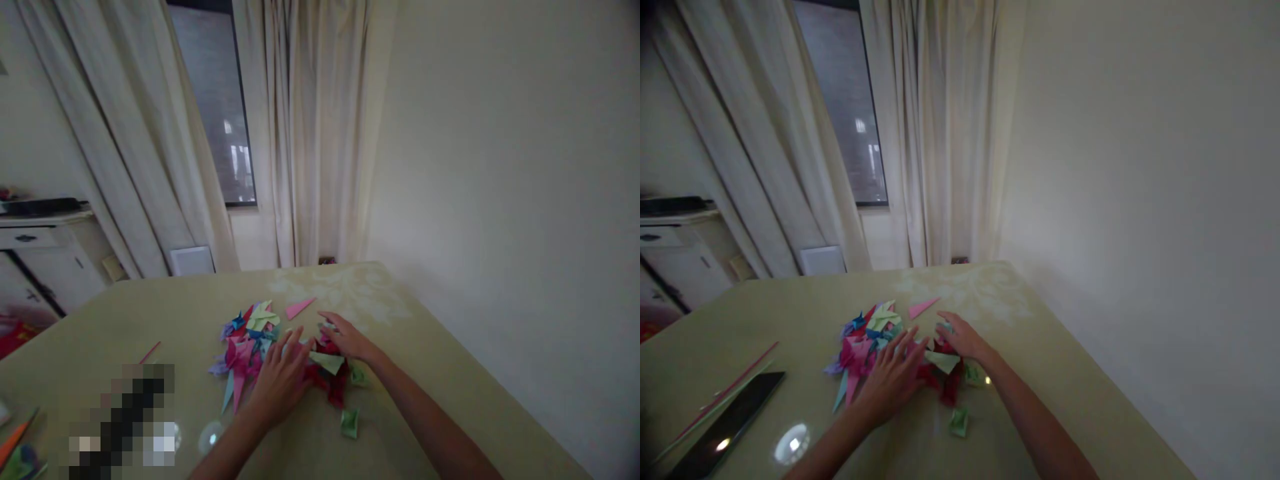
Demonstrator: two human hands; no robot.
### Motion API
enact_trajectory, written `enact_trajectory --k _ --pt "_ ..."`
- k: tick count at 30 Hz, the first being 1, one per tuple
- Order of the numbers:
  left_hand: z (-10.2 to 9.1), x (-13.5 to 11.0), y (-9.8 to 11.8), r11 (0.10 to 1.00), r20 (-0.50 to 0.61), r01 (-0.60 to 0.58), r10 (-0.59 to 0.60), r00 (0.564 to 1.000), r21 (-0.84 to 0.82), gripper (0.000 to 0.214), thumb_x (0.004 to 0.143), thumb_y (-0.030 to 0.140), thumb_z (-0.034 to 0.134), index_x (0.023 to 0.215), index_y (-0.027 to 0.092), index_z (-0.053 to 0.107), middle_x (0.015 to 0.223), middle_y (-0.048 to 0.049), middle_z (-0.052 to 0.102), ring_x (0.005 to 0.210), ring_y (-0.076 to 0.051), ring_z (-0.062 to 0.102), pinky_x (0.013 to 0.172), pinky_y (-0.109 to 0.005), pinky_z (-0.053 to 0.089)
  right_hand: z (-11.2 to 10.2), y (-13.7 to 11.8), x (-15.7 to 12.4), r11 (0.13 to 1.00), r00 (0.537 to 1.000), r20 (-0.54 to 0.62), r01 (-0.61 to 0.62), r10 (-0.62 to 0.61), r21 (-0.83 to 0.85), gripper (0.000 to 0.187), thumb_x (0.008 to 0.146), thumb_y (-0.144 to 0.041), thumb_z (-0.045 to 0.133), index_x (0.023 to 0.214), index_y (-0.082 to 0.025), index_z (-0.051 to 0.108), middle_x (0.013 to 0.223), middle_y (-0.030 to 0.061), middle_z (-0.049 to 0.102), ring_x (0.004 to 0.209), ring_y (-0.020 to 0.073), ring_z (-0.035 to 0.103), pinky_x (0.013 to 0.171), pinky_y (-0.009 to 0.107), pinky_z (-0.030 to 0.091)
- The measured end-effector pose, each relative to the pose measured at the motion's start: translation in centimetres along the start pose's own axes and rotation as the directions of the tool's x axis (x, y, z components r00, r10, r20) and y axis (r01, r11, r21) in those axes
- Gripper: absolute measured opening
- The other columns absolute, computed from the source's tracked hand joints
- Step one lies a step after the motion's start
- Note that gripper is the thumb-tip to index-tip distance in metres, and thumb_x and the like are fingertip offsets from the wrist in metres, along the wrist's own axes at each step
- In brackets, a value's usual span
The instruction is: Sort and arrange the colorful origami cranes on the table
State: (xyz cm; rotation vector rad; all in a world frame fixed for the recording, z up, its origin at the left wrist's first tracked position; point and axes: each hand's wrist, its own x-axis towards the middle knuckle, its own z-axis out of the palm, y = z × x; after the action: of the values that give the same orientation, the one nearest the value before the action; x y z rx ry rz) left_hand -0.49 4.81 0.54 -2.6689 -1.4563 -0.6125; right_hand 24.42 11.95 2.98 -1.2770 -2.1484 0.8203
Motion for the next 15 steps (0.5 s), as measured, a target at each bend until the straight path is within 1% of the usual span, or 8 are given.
enact_trajectory --k 2,3,5,6,8,11,13,15 --pt "-1.1 2.6 -2.4 0.997 -0.015 0.063 -0.062 0.998 0.039 0.065 0.094 0.035 0.067 0.158 0.032 0.053 0.172 -0.0117 0.042 0.155 -0.041 0.040 0.126 -0.064 0.032 -1.4 1.1 -4.8 0.997 0.994 -0.099 -0.058 0.054 -0.045 0.072 0.104 -0.063 0.052 0.164 -0.025 0.045 0.166 0.0141 0.049 0.154 0.0341 0.045 0.128 0.057 0.033" --pt "-1.5 3.9 -3.9 0.992 -0.017 0.111 -0.110 0.994 0.059 0.061 0.096 0.039 0.065 0.155 0.029 0.056 0.170 -0.0135 0.044 0.155 -0.042 0.040 0.125 -0.066 0.030 -1.5 1.4 -7.2 0.994 0.993 -0.102 -0.075 0.066 -0.083 0.078 0.100 -0.069 0.057 0.165 -0.027 0.044 0.169 0.0142 0.045 0.157 0.0361 0.041 0.129 0.059 0.029" --pt "-2.0 6.1 -7.2 0.965 -0.036 0.246 -0.244 0.969 0.086 0.066 0.095 0.048 0.064 0.155 0.023 0.056 0.171 -0.0182 0.040 0.156 -0.046 0.036 0.124 -0.070 0.027 -0.6 1.3 -11.5 0.981 0.994 -0.008 -0.107 0.107 -0.159 0.099 0.088 -0.077 0.070 0.169 -0.029 0.038 0.177 0.0155 0.028 0.162 0.0399 0.028 0.130 0.060 0.026" --pt "-2.0 6.8 -8.8 0.934 -0.030 0.347 -0.346 0.938 0.083 0.070 0.093 0.050 0.065 0.155 0.019 0.057 0.170 -0.0219 0.040 0.156 -0.049 0.035 0.123 -0.074 0.025 0.3 1.0 -13.2 0.974 0.991 0.036 -0.120 0.129 -0.191 0.109 0.081 -0.078 0.077 0.170 -0.031 0.035 0.179 0.0149 0.020 0.164 0.0419 0.021 0.130 0.061 0.025" --pt "-1.8 7.5 -11.4 0.872 0.089 0.490 -0.489 0.868 0.010 0.069 0.089 0.054 0.066 0.148 0.017 0.062 0.162 -0.0275 0.050 0.151 -0.056 0.038 0.115 -0.084 0.025 2.4 0.1 -15.3 0.967 0.984 0.124 -0.093 0.125 -0.237 0.121 0.070 -0.078 0.086 0.170 -0.040 0.030 0.182 0.0100 0.007 0.165 0.0453 0.010 0.129 0.066 0.022" --pt "-1.8 6.1 -12.9 0.905 0.211 0.418 -0.393 0.895 -0.086 0.048 0.093 0.053 0.058 0.129 0.025 0.075 0.142 -0.0168 0.071 0.140 -0.043 0.058 0.118 -0.066 0.040 4.5 -0.8 -15.0 0.957 0.985 0.150 -0.035 0.081 -0.287 0.119 0.070 -0.078 0.086 0.169 -0.047 0.028 0.182 0.0060 0.000 0.165 0.0463 0.001 0.129 0.071 0.010" --pt "-2.4 3.8 -12.9 0.922 0.230 0.353 -0.314 0.921 -0.158 0.052 0.098 0.056 0.049 0.133 0.025 0.073 0.140 -0.0118 0.073 0.133 -0.034 0.066 0.116 -0.050 0.048 4.5 -0.8 -12.7 0.936 0.989 0.084 -0.090 0.126 -0.340 0.123 0.068 -0.078 0.086 0.170 -0.043 0.027 0.182 0.0086 -0.001 0.165 0.0469 -0.002 0.129 0.071 0.006" --pt "-3.4 0.8 -12.9 0.926 0.194 0.292 -0.249 0.949 -0.239 0.063 0.101 0.061 0.044 0.145 0.022 0.064 0.144 -0.0114 0.070 0.132 -0.031 0.066 0.114 -0.045 0.051 3.6 -0.3 -9.5 0.899 0.983 -0.009 -0.172 0.184 -0.402 0.122 0.070 -0.075 0.087 0.171 -0.038 0.029 0.182 0.0116 0.001 0.165 0.0471 -0.002 0.129 0.071 0.005"
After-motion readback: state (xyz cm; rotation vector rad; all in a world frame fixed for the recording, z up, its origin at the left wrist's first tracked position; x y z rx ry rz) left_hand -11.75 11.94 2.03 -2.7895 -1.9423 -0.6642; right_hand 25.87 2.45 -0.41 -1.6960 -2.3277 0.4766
